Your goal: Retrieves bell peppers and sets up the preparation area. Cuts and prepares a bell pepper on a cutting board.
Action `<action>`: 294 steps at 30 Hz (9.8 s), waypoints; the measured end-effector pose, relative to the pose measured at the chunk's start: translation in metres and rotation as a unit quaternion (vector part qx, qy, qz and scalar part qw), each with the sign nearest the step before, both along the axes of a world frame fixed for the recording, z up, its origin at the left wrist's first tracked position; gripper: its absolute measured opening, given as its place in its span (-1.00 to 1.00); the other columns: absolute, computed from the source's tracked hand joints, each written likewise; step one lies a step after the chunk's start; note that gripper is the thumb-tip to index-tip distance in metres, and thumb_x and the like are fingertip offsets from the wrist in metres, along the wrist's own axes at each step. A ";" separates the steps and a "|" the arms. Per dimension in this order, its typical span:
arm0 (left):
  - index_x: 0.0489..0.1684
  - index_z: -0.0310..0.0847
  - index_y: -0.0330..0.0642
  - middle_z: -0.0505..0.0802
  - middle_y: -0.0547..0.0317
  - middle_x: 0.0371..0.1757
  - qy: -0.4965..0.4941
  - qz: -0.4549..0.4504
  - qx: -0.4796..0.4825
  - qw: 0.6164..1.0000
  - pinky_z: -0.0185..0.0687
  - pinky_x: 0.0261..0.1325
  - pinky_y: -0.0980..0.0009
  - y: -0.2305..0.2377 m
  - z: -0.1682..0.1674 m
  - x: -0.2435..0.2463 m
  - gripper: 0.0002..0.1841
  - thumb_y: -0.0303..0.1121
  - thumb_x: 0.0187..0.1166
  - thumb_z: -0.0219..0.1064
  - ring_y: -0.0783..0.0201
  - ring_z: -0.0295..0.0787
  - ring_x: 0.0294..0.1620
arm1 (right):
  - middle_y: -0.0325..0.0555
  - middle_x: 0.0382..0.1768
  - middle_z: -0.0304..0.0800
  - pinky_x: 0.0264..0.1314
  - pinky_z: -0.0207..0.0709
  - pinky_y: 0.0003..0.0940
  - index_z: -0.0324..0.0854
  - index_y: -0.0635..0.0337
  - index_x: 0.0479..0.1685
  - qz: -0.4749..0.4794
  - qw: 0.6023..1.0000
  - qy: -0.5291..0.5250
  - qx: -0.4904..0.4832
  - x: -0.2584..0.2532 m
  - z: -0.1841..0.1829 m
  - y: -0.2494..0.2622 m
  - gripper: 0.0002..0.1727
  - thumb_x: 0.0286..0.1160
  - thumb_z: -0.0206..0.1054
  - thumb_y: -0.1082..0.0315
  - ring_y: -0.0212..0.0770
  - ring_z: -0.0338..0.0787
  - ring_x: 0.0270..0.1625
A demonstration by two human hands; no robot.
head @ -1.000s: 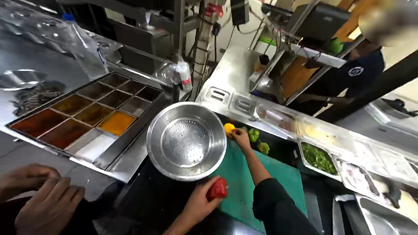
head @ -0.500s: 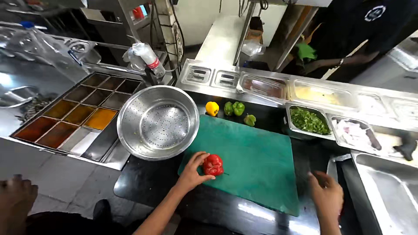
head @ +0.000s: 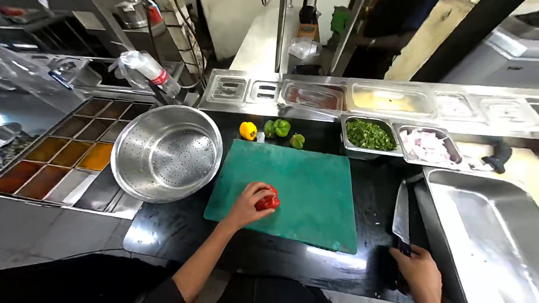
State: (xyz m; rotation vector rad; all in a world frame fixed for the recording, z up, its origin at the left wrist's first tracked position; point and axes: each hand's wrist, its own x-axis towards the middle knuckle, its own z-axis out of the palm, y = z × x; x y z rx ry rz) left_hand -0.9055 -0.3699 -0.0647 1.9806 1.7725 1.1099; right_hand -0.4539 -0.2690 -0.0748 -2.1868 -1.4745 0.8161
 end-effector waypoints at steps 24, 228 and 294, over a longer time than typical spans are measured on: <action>0.23 0.60 0.21 0.59 0.24 0.28 0.139 -0.029 0.075 0.987 0.45 0.57 0.38 -0.034 -0.009 -0.001 -0.62 -0.01 0.52 0.49 0.28 0.49 0.49 | -0.28 -0.43 0.79 -0.57 0.66 -0.39 0.42 0.03 0.44 0.319 0.872 0.314 -0.200 -0.169 0.057 -0.059 -0.51 0.68 0.28 -0.02 -0.34 0.74 -0.60; 0.10 0.67 -0.31 0.74 -0.12 0.27 -0.023 0.093 -0.052 0.994 0.68 0.35 0.10 0.008 0.024 -0.025 -0.53 -0.29 0.23 0.61 0.09 0.74 0.27 | 0.20 0.01 0.77 0.06 0.66 0.14 0.24 0.05 0.59 0.540 0.800 -0.131 -0.226 -0.233 0.123 -0.051 -0.59 0.89 -0.10 0.18 0.26 0.83 0.08; 0.38 0.69 -0.16 0.67 -0.09 0.31 -0.031 0.121 -0.075 0.989 0.66 0.24 0.08 -0.012 0.014 -0.038 -0.36 -0.28 0.15 0.55 0.02 0.63 0.29 | 0.14 -0.09 0.78 0.03 0.67 0.08 0.28 0.08 0.49 0.552 0.805 -0.132 -0.174 -0.277 0.097 -0.030 -0.65 0.85 -0.01 0.24 0.20 0.85 0.04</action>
